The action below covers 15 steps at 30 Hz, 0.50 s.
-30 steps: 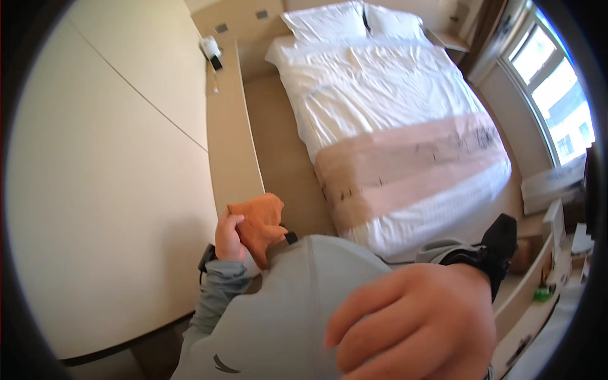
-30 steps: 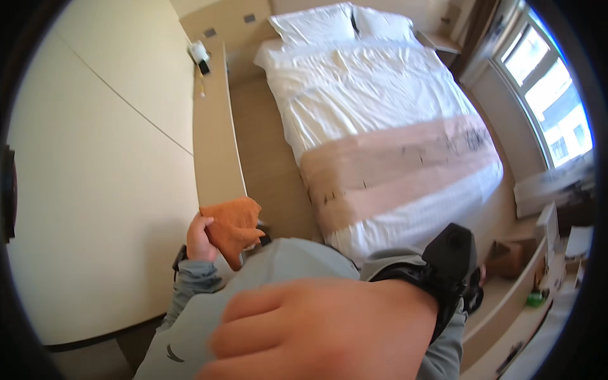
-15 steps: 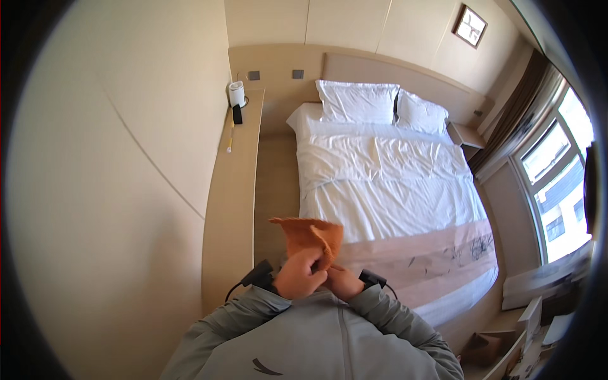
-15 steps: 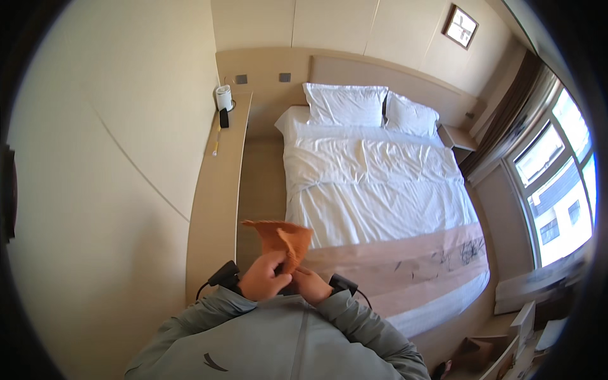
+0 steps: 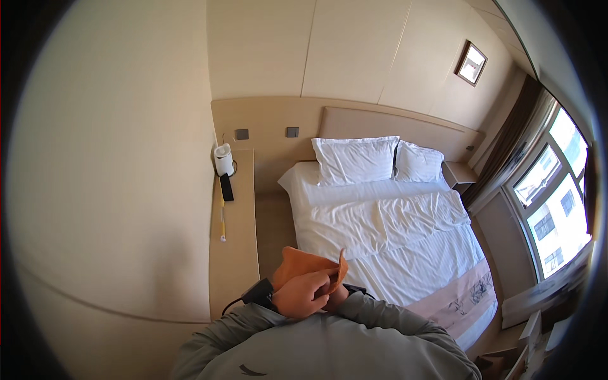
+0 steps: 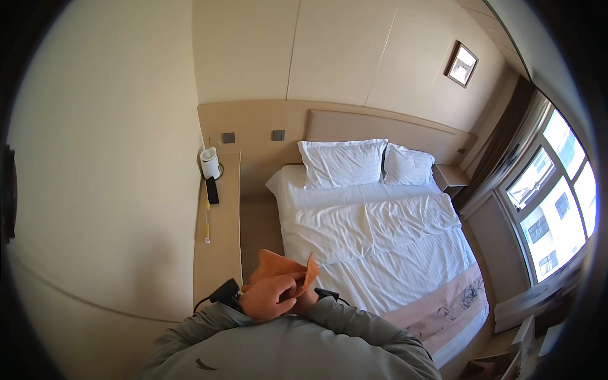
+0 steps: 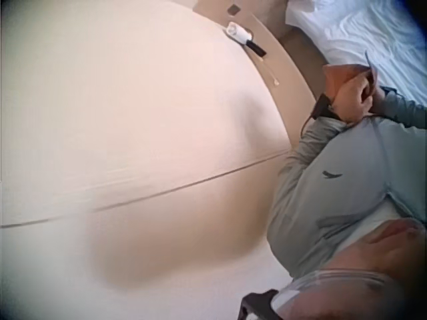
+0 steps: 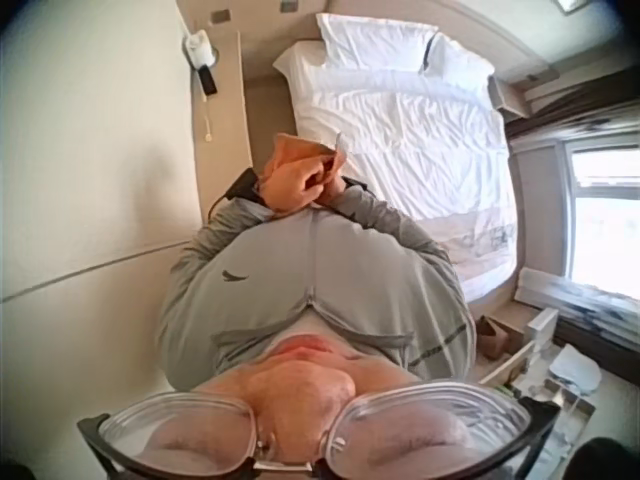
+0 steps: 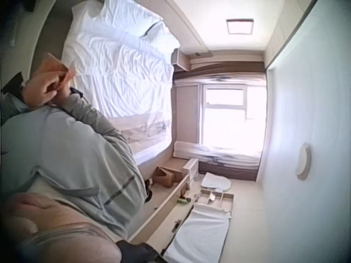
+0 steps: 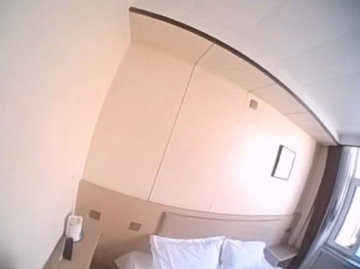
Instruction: Wiping various surfaces in a hotel room including desks, shelves, headboards, and bathroom walls using a cloth.
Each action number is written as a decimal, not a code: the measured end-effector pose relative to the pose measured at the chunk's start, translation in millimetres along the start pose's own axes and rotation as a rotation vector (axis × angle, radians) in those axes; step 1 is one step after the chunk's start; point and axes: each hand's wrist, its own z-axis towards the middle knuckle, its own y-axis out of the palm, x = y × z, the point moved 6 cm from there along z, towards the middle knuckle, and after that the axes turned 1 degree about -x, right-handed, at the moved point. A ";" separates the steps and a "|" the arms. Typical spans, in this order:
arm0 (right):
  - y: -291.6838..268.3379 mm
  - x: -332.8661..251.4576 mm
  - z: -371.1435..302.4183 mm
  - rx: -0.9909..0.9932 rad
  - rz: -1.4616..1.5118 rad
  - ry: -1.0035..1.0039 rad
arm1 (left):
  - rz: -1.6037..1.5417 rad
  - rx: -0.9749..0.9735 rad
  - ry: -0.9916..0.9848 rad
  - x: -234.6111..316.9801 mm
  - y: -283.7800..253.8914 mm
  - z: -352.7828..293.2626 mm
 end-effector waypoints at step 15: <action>-136.4 -45.8 248.5 -0.044 0.594 0.030 | -0.202 0.350 -0.297 -180.0 -174.5 67.0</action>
